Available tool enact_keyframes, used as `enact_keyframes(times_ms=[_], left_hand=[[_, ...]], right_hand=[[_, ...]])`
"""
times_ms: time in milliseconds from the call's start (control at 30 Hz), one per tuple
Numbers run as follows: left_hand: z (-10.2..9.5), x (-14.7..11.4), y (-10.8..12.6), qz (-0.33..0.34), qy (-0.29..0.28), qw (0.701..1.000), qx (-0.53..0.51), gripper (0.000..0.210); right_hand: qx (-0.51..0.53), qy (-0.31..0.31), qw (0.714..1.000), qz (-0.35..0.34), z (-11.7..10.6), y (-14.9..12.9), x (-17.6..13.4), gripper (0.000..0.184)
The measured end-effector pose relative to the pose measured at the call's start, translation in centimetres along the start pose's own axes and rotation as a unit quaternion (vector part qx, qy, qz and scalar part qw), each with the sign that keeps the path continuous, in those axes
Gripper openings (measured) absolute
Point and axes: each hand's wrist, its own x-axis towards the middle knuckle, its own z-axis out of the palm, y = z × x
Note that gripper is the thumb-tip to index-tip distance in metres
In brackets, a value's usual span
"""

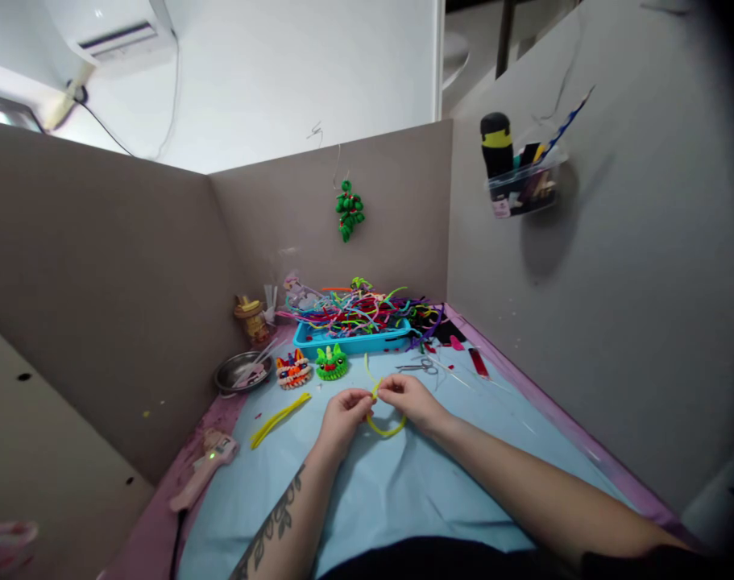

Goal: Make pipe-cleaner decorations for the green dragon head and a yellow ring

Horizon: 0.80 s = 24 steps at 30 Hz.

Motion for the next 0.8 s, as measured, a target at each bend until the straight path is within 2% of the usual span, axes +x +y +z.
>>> enact_keyframes(times_ms=[167, 333, 433, 600, 800], left_hand=[[-0.2, 0.2, 0.0, 0.011, 0.035, 0.999, 0.032, 0.033], [-1.1, 0.6, 0.4, 0.041, 0.142, 0.989, 0.025, 0.035], [-1.5, 0.7, 0.6, 0.054, 0.172, 0.984, 0.009, 0.036], [-1.5, 0.5, 0.7, 0.042, 0.167, 0.985, -0.011, 0.038], [-1.3, 0.3, 0.6, 0.003, 0.109, 0.994, -0.020, 0.045]], right_hand=[[0.032, 0.017, 0.999, 0.026, 0.2, -0.1, 0.1, 0.023], [0.090, 0.072, 0.993, 0.032, -0.4, 0.2, 0.5, 0.028], [0.084, 0.061, 0.994, 0.032, -0.8, 0.2, 0.6, 0.030], [0.051, 0.000, 0.999, 0.010, -0.7, -0.3, 0.2, 0.028], [0.026, 0.005, 1.000, 0.011, -0.9, -0.7, 0.0, 0.022]])
